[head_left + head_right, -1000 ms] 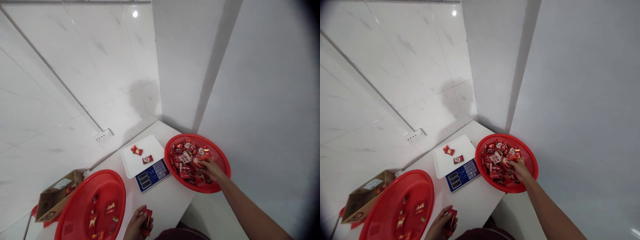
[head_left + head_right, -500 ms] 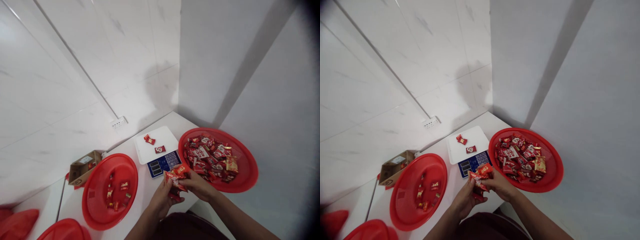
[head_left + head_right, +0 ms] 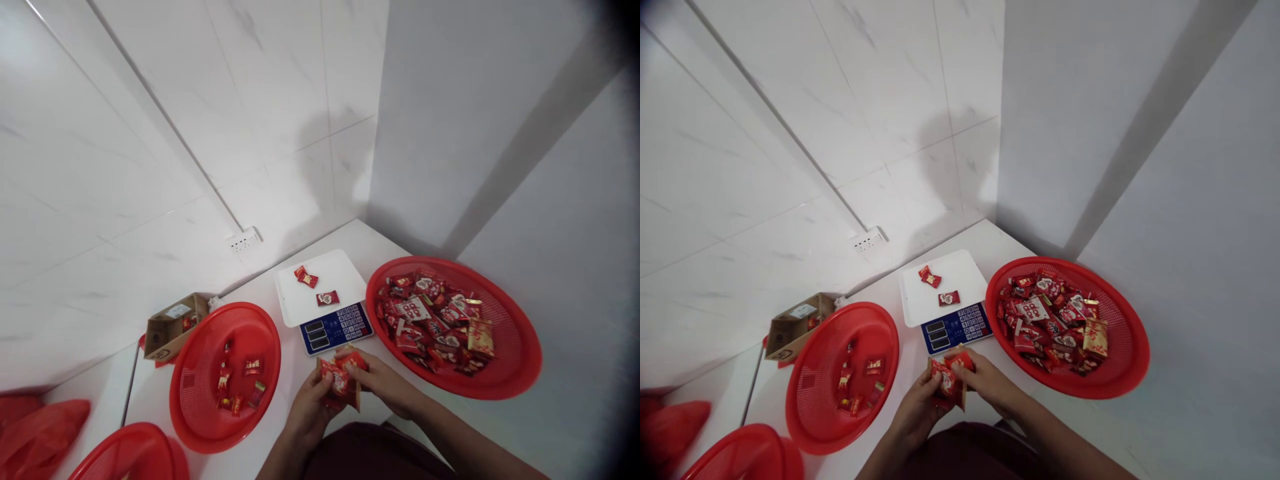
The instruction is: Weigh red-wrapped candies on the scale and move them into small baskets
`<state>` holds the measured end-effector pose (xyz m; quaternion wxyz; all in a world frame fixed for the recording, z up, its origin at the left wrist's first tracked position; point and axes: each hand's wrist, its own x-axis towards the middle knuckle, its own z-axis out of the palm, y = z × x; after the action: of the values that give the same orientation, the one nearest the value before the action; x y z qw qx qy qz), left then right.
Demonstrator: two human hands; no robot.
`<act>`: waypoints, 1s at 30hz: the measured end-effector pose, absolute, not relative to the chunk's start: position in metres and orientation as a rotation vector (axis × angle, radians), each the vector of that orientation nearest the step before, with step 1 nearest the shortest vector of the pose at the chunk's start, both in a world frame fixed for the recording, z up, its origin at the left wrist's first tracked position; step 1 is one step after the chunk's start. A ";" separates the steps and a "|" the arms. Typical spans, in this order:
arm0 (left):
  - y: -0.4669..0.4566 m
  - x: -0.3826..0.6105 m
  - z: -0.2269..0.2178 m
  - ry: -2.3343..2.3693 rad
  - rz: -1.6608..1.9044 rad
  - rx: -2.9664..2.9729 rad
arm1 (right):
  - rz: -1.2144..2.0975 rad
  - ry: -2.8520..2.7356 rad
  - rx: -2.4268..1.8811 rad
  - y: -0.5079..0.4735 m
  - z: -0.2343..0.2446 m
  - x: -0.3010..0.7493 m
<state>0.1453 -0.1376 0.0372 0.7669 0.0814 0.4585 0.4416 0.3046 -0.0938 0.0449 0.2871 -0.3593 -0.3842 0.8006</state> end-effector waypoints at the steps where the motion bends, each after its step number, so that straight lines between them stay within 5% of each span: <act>1: -0.139 0.143 0.036 1.007 0.960 0.179 | 2.135 -1.040 -0.990 -0.093 0.043 0.305; 14: -0.144 0.123 0.040 1.041 0.964 0.148 | 1.893 -0.815 -1.329 -0.075 0.022 0.315; 23: -0.148 0.123 0.041 0.990 0.922 0.190 | 2.169 -1.381 -1.115 -0.085 0.023 0.306; 30: -0.151 0.111 0.028 1.164 1.093 -0.034 | 1.923 -0.913 -1.301 -0.037 0.010 0.290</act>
<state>0.1114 -0.1506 0.0280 0.6977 -0.0152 0.5220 0.4904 0.2901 -0.0368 0.0103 0.3177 -0.4943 -0.3470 0.7309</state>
